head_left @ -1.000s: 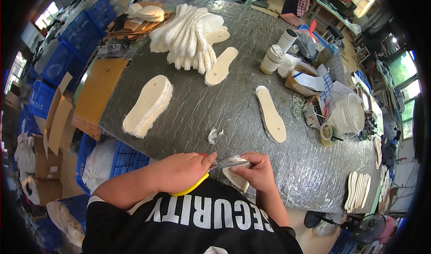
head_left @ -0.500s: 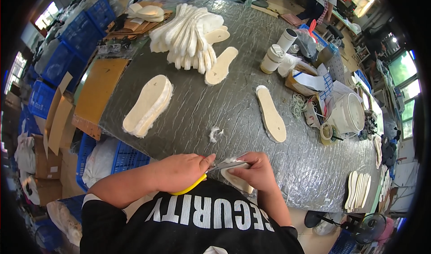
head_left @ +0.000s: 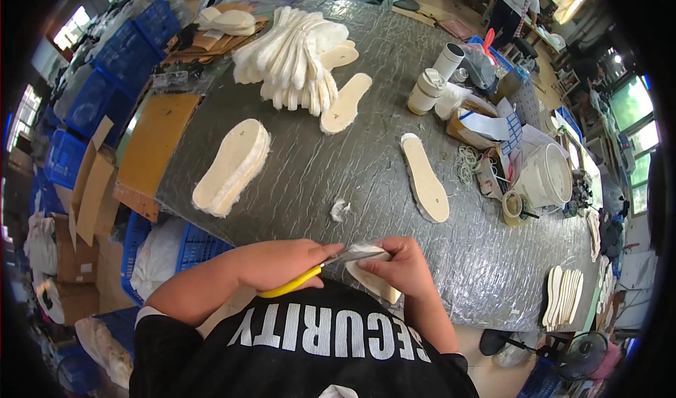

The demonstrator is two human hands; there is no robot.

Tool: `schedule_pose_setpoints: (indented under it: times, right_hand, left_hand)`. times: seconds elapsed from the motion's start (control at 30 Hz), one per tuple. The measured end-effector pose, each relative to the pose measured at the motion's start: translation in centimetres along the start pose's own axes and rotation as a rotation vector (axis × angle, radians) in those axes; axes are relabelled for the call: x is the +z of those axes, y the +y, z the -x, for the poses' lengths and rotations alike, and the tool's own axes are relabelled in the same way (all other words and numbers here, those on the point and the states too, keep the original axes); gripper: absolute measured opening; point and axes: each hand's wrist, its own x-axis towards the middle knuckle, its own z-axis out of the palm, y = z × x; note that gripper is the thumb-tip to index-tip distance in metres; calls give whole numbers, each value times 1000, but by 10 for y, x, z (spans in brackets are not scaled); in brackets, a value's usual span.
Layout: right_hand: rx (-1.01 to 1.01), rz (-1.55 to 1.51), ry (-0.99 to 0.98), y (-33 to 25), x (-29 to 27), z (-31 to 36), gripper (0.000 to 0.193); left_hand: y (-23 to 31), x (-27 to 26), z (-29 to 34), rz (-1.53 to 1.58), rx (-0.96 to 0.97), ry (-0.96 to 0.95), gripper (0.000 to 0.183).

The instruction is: Trimming excess material from shoe insoles using scissors.

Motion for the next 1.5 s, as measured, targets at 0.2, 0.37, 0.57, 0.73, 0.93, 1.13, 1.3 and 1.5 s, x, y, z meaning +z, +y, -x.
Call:
schedule_pose_setpoints:
  times: [0.2, 0.37, 0.57, 0.73, 0.93, 1.13, 1.3, 1.5]
  right_hand:
    - [-57, -41, -68, 7, 3, -11, 23]
    - [-502, 505, 415, 0, 7, -13, 34]
    - [-21, -192, -151, 45, 18, 2, 37]
    - [-82, -1230, -152, 66, 38, -33, 76]
    - [-126, -1286, -75, 43, 29, -38, 54]
    - [-134, -1244, 87, 50, 23, -34, 43]
    - [-49, -1270, 116, 38, 20, -26, 38]
    - [-175, -1179, 271, 19, 16, -24, 38]
  left_hand:
    - [-4, 22, -27, 648, -38, 378, 58]
    - [-3, 27, -44, 948, -117, 578, 50]
    - [0, 26, -54, 1057, -208, 932, 48]
    - [7, 32, -60, 885, -107, 942, 52]
    - [4, 34, -59, 1029, -40, 851, 43]
    - [-8, 12, -50, 1038, -78, 776, 36]
    - [-11, 11, -41, 724, -101, 956, 34]
    - [7, -5, -1, -89, 82, 630, 41]
